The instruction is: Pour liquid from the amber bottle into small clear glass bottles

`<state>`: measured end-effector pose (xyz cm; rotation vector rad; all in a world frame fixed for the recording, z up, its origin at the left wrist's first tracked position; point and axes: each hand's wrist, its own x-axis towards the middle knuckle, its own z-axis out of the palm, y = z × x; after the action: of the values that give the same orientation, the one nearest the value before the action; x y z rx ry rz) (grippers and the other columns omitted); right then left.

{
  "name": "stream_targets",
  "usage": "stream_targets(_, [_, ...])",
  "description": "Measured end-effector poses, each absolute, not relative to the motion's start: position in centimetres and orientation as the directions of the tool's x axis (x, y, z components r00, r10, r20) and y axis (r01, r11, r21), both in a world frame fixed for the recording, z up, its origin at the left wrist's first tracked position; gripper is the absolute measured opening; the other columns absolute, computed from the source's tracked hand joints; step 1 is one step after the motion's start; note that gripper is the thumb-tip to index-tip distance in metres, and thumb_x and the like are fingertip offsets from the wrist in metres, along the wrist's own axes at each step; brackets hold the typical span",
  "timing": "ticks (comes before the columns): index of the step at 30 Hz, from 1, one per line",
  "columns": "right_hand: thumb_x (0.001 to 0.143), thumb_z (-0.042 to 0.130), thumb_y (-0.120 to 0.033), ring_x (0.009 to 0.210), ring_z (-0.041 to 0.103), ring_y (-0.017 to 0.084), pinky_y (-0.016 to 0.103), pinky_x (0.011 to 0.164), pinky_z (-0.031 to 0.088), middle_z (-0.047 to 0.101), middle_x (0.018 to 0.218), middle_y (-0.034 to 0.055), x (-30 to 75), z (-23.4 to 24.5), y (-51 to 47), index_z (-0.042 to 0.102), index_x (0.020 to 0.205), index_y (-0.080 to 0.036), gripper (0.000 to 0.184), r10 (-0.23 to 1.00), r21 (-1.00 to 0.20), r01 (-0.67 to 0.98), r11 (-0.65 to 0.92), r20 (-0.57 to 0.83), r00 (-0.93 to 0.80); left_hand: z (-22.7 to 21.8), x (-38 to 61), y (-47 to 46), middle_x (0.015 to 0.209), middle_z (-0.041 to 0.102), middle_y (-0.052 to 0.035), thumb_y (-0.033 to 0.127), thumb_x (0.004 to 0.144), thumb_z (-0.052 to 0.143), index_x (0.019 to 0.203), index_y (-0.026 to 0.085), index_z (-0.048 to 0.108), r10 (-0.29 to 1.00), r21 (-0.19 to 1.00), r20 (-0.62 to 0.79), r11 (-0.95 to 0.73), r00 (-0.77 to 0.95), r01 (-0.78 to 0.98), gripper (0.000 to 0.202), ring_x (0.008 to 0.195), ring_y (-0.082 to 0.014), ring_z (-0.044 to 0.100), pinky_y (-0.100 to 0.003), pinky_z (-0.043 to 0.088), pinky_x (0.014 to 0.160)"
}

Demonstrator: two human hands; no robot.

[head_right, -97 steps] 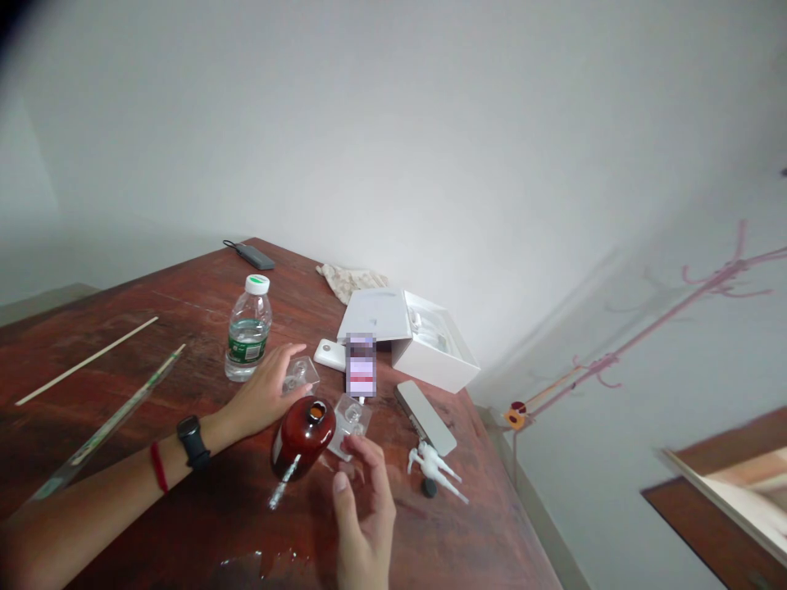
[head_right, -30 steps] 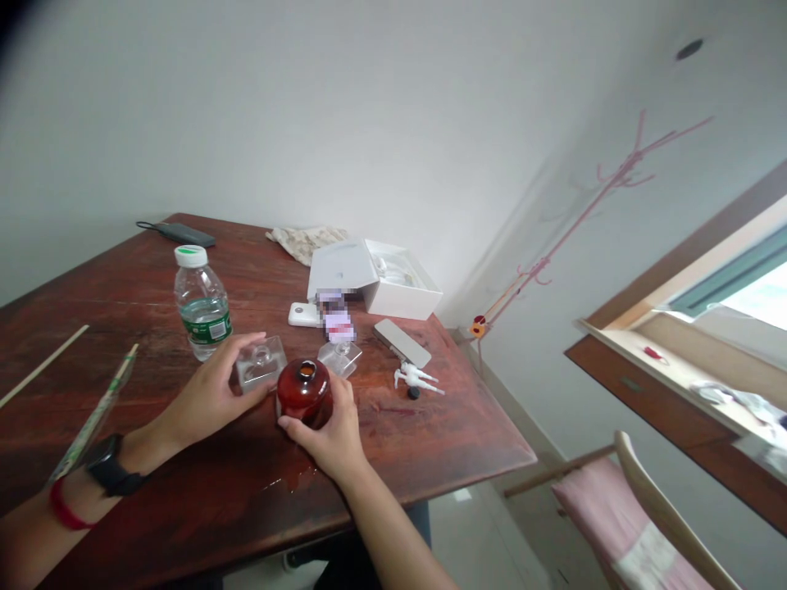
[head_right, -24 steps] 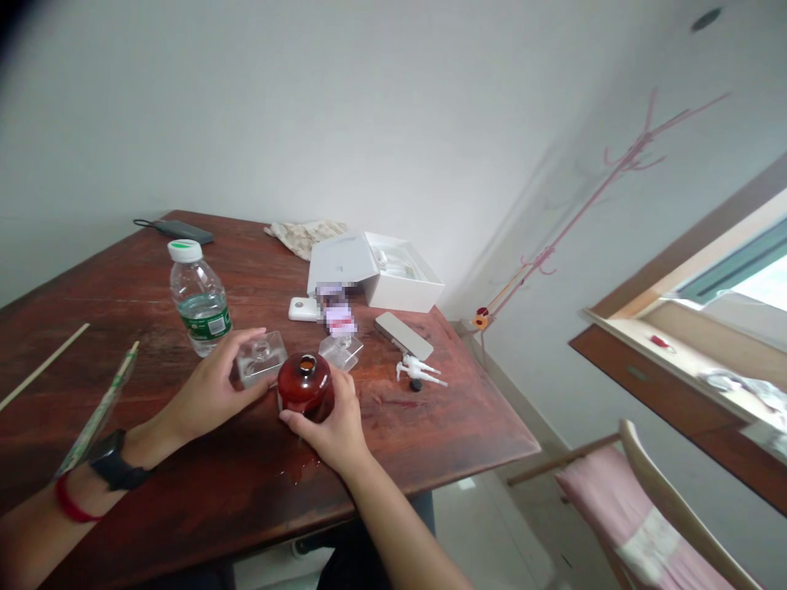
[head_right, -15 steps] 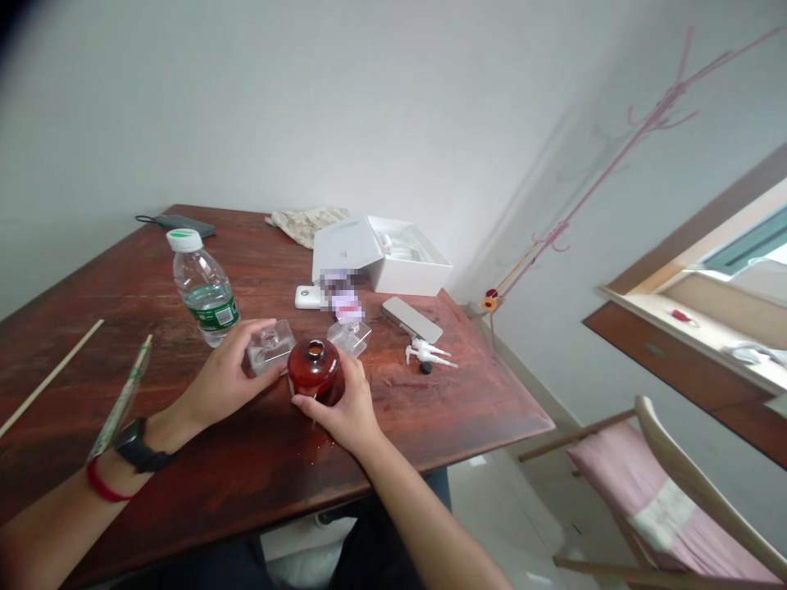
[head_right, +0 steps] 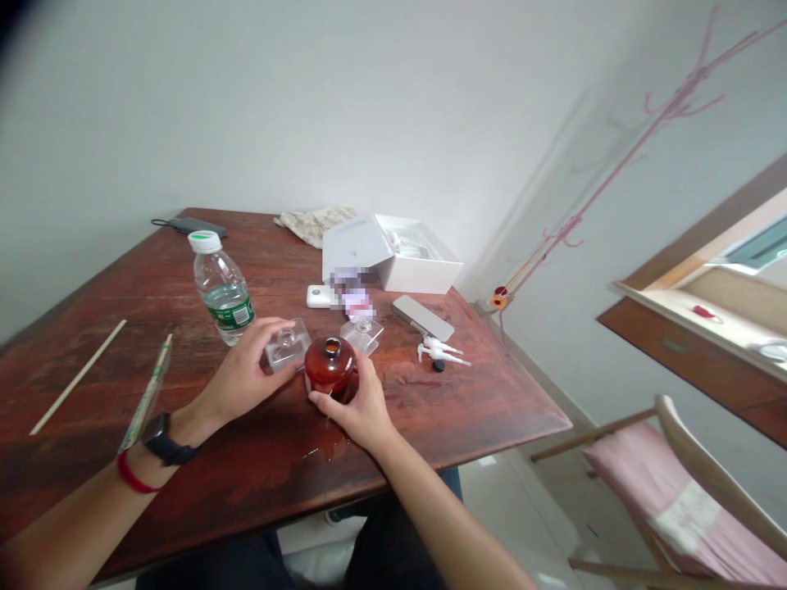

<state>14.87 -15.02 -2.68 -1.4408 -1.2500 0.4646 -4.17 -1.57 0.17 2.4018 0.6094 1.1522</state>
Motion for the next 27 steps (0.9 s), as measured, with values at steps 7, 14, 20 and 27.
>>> stream_targets(7, [0.067,0.098,-0.040,0.126,0.070,0.032,0.050,0.119,0.048,0.072,0.133,0.0096,15.4,-2.2,-14.6,0.053,0.136,-0.027,0.083,0.891,-0.921,0.329,0.207,0.316,0.325,-0.2,-4.2,-1.6,0.136,0.066,-0.0135,0.027,0.090,0.081,0.148,0.021,0.049,0.587,0.579,0.645,-0.793,0.489,0.188,0.066,0.118,-0.0305,0.069,-0.047,0.058,0.108])
stream_targets(14, [0.067,0.098,-0.049,0.117,0.075,0.032,0.050,0.110,0.057,0.077,0.121,0.0086,16.3,0.4,-15.6,0.056,0.130,-0.028,0.078,0.863,-0.939,0.240,0.244,0.324,0.388,-0.2,-3.9,-2.5,0.138,0.067,-0.0140,0.026,0.085,0.089,0.152,0.024,0.043,0.581,0.619,0.628,-0.776,0.518,0.121,0.081,0.121,-0.0313,0.069,-0.051,0.056,0.110])
stream_targets(20, [0.066,0.099,-0.052,0.130,0.070,0.037,0.053,0.113,0.056,0.075,0.133,0.0115,18.4,2.3,-17.2,0.059,0.137,-0.027,0.086,0.872,-0.922,0.327,0.209,0.327,0.364,0.1,-3.8,-3.6,0.141,0.067,-0.0123,0.024,0.080,0.094,0.150,0.028,0.046,0.548,0.673,0.565,-0.739,0.617,0.041,0.086,0.126,-0.0324,0.068,-0.053,0.054,0.114])
stream_targets(27, [0.068,0.098,-0.051,0.123,0.075,0.037,0.054,0.103,0.065,0.071,0.142,0.0151,20.3,1.6,-19.3,0.056,0.146,-0.028,0.092,0.906,-0.911,0.397,0.109,0.256,0.338,0.5,-3.9,-4.6,0.140,0.067,-0.0114,0.026,0.079,0.095,0.147,0.029,0.051,0.491,0.684,0.500,-0.729,0.714,0.022,0.081,0.126,-0.0343,0.068,-0.053,0.056,0.112])
